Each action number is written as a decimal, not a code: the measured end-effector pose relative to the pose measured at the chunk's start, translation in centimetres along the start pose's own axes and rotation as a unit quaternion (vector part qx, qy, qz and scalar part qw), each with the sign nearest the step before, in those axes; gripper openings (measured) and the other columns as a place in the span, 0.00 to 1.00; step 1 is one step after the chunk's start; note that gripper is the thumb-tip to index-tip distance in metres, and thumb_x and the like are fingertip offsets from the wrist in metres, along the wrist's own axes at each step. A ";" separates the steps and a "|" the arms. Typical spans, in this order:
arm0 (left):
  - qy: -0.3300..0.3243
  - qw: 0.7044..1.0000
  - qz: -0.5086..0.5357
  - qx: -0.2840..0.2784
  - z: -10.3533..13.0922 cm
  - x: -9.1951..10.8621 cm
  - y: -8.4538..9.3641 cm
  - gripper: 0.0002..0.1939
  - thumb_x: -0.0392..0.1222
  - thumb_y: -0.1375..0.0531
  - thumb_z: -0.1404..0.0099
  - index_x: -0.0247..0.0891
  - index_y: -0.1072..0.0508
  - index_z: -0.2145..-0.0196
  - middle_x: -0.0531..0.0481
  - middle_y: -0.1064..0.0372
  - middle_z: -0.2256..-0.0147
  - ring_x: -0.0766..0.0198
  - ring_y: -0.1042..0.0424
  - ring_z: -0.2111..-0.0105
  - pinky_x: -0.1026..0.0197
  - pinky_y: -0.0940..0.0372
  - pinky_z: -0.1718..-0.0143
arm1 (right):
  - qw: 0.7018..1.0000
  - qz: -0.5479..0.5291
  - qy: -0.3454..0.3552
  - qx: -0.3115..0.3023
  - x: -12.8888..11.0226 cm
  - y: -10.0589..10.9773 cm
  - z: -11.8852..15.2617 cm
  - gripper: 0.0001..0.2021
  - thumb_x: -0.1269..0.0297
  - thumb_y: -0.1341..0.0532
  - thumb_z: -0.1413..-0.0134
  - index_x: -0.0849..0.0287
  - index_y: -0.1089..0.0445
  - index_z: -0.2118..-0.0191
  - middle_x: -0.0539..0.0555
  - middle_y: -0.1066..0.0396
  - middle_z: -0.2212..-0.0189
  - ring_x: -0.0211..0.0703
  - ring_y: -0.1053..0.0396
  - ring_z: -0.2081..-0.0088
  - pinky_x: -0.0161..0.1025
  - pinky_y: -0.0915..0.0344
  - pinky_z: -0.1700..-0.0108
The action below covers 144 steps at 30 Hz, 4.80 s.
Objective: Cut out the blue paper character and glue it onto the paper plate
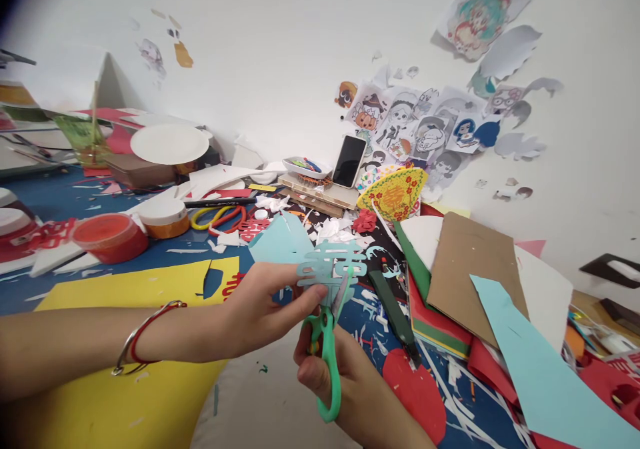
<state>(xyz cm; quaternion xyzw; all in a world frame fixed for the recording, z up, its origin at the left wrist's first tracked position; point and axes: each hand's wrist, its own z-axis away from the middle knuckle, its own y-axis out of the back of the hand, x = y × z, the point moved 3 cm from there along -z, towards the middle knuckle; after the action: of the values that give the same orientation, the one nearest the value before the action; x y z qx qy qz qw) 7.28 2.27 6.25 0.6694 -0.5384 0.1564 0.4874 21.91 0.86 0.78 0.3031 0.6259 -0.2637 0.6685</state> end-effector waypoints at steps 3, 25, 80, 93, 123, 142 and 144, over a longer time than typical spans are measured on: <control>0.015 1.000 -0.013 0.004 -0.1 0.0 0.1 0.16 0.45 0.49 0.35 0.37 0.40 0.79 0.55 0.38 0.82 0.70 0.41 0.81 0.68 0.47 0.77 | 1.000 0.003 -0.002 0.004 -0.1 -0.1 0.0 0.29 0.32 0.42 0.53 0.57 0.41 0.69 0.47 0.47 0.73 0.34 0.52 0.74 0.33 0.55 0.76; 0.012 1.000 -0.026 0.000 0.0 0.1 0.1 0.17 0.45 0.50 0.34 0.36 0.34 0.77 0.52 0.35 0.80 0.69 0.41 0.79 0.66 0.44 0.76 | 0.999 0.031 -0.029 0.030 -0.6 -0.1 -0.2 0.29 0.32 0.40 0.55 0.58 0.41 0.71 0.45 0.48 0.77 0.33 0.53 0.77 0.34 0.56 0.77; 0.004 1.000 0.025 0.005 0.2 0.4 0.2 0.14 0.40 0.50 0.39 0.36 0.41 0.81 0.54 0.38 0.83 0.70 0.41 0.80 0.68 0.45 0.77 | 1.000 0.030 0.006 -0.006 -0.4 -0.2 0.1 0.32 0.29 0.43 0.55 0.59 0.36 0.68 0.49 0.42 0.74 0.34 0.49 0.75 0.34 0.52 0.75; 0.001 0.999 0.032 -0.003 0.1 0.2 0.1 0.12 0.38 0.49 0.41 0.36 0.41 0.81 0.56 0.41 0.83 0.71 0.43 0.82 0.69 0.46 0.78 | 0.999 0.041 0.000 0.008 -1.1 -0.5 0.1 0.30 0.30 0.43 0.53 0.58 0.38 0.69 0.44 0.46 0.81 0.33 0.52 0.79 0.34 0.53 0.77; -0.022 1.000 -0.006 -0.007 0.2 0.2 -0.1 0.11 0.38 0.50 0.41 0.37 0.40 0.80 0.56 0.43 0.82 0.71 0.45 0.81 0.68 0.46 0.77 | 0.999 0.012 -0.029 0.015 -1.2 -0.5 -0.3 0.29 0.33 0.40 0.53 0.59 0.39 0.72 0.42 0.49 0.83 0.27 0.56 0.85 0.30 0.60 0.86; -0.042 0.999 0.010 -0.009 0.2 0.5 0.2 0.09 0.35 0.50 0.41 0.36 0.39 0.78 0.56 0.41 0.81 0.71 0.44 0.80 0.68 0.46 0.77 | 0.998 0.009 -0.051 0.036 -0.9 -0.2 -0.5 0.28 0.34 0.37 0.57 0.59 0.39 0.74 0.46 0.41 0.81 0.30 0.49 0.82 0.31 0.55 0.82; -0.042 0.999 0.010 -0.010 0.2 0.6 0.3 0.09 0.35 0.50 0.41 0.36 0.39 0.79 0.56 0.41 0.81 0.71 0.44 0.80 0.68 0.46 0.77 | 0.998 0.009 -0.054 0.036 -0.9 -0.1 -0.5 0.28 0.34 0.36 0.58 0.58 0.39 0.74 0.46 0.41 0.81 0.30 0.49 0.81 0.31 0.55 0.82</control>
<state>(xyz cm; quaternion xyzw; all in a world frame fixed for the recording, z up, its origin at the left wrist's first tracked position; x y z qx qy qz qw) 7.20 1.82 6.71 0.6652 -0.5668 0.1277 0.4690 21.42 1.12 1.61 0.3175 0.5763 -0.2958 0.6925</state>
